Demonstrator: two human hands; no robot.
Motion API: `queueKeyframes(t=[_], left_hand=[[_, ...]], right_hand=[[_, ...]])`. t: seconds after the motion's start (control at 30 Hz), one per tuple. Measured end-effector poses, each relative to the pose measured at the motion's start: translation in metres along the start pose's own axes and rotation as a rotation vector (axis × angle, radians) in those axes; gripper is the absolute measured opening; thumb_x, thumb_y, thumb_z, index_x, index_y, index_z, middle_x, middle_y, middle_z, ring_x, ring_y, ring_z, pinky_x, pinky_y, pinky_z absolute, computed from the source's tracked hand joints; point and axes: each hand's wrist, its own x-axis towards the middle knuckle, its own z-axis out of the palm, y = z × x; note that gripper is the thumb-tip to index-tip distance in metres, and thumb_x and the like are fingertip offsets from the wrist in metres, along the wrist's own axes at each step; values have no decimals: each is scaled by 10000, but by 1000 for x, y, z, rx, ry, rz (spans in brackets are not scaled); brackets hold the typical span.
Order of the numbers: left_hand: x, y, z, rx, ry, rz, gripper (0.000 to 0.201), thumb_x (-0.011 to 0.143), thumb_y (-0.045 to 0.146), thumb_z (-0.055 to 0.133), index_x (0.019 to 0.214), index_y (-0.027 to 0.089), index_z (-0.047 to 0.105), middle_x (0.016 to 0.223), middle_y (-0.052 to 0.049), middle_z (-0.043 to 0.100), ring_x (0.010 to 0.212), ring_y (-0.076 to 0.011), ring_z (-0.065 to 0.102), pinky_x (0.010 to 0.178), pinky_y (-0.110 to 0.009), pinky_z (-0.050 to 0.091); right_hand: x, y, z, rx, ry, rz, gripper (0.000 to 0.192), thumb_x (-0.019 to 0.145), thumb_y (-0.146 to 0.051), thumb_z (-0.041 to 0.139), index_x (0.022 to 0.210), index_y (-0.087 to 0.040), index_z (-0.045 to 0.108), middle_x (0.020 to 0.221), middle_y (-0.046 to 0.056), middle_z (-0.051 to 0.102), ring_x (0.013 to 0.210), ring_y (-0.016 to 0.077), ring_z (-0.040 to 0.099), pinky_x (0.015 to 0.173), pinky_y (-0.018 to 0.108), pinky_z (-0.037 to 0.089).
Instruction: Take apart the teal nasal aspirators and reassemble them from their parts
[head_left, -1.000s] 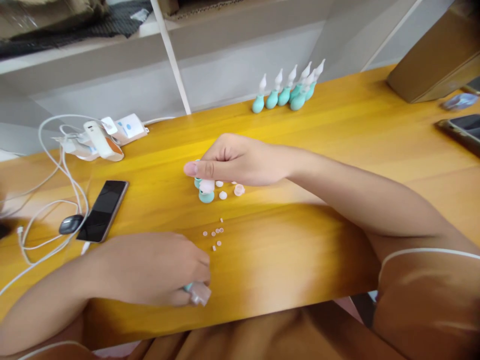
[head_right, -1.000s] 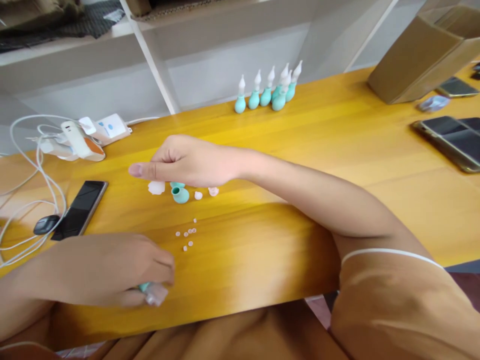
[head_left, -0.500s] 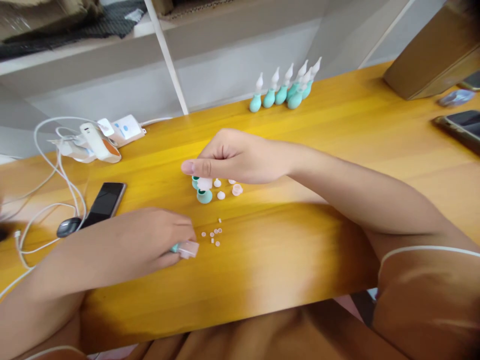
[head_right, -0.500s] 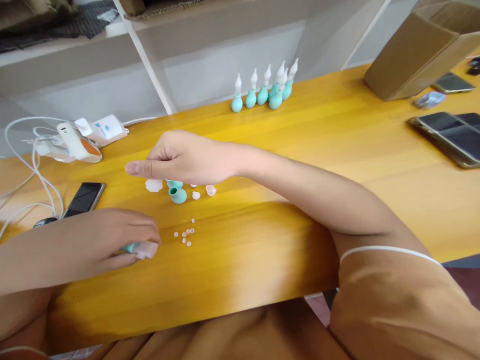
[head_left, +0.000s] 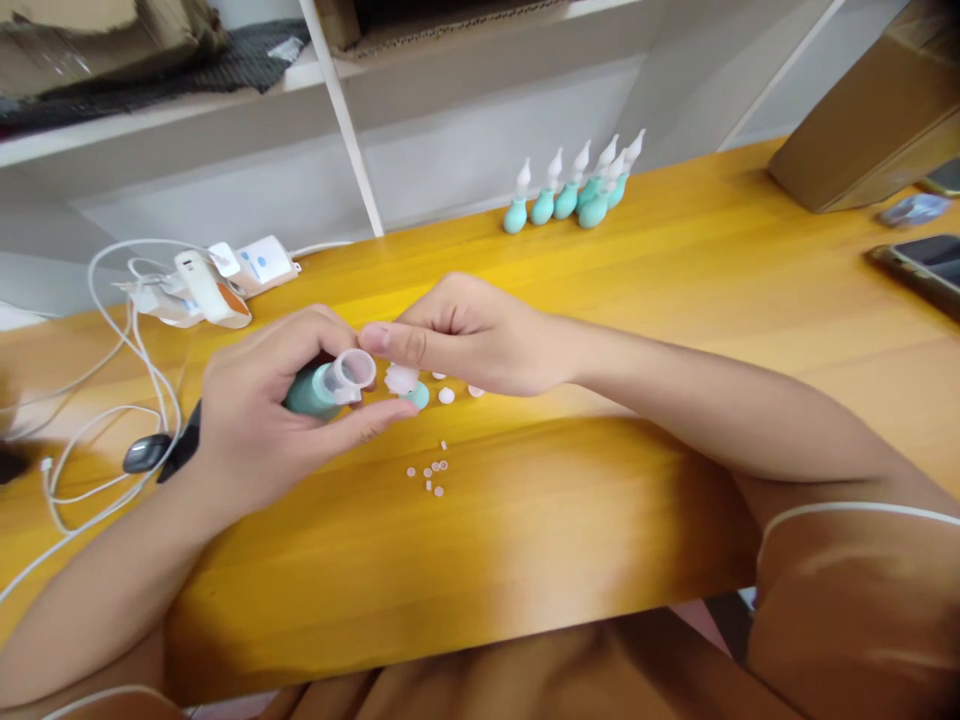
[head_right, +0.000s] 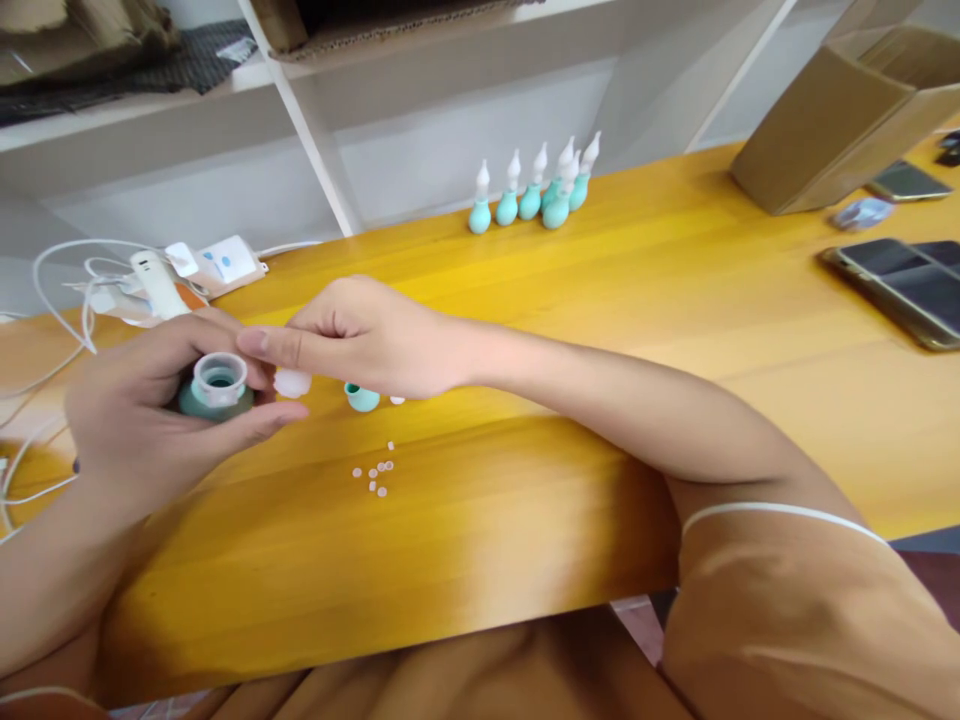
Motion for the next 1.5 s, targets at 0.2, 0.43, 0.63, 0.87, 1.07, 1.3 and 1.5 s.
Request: queueKeyframes(t=[0.2,0.43,0.63,0.87,1.07,1.3,1.5], left_hand=[[1,6,1,-99,15,16,239,888,186,909,930,195,674,897,55,768,759,-42,666,704,-150,530],[-2,8,-1,-117,-1,13,221,865,129,887,932,191,686,920,49,767,749,-45,659,713,-157,561],[-6,2,-4,-165,26,50,327,841,280,1009,968,182,724,880,36,763,718,-63,667,638,-183,554],[-4,1,-5,-205,35,78,225,925,267,936,1077,213,780,943,8,814,755,-110,748,651,-233,629],[-2,7,-2,-144,30,29,245,829,91,853,1013,208,741,861,27,789,643,-93,672,535,-207,519],[3,7,-15,-22,-273,63,167,821,132,763,928,241,695,812,66,766,593,-81,641,568,-202,491],[-16,-4,3,80,-885,-11,151,975,124,692,1047,257,687,1045,6,763,889,-199,746,799,-299,546]], right_hand=[[-1,1,4,5,-34,-42,707,1157,-692,419,811,-112,629,647,-36,494,603,38,404,552,184,271],[-2,2,7,40,-34,-62,684,1162,-673,433,800,-118,603,679,-33,486,643,44,398,594,198,277],[-5,-5,10,42,-87,-77,689,1191,-655,347,838,-120,600,710,-35,433,696,54,363,636,205,272],[-6,-10,8,98,-67,-68,662,1187,-622,427,770,-124,557,685,-46,387,676,47,319,635,206,257],[-4,-6,7,-1,-79,-45,684,1178,-666,392,791,-131,571,687,-36,446,656,51,353,609,217,251],[-4,-13,-4,-118,-95,17,700,1180,-670,403,737,-144,532,615,-45,391,604,49,322,550,208,241],[-2,-12,-29,-228,-25,35,696,1165,-670,456,676,-179,385,625,-49,256,608,62,236,555,236,213]])
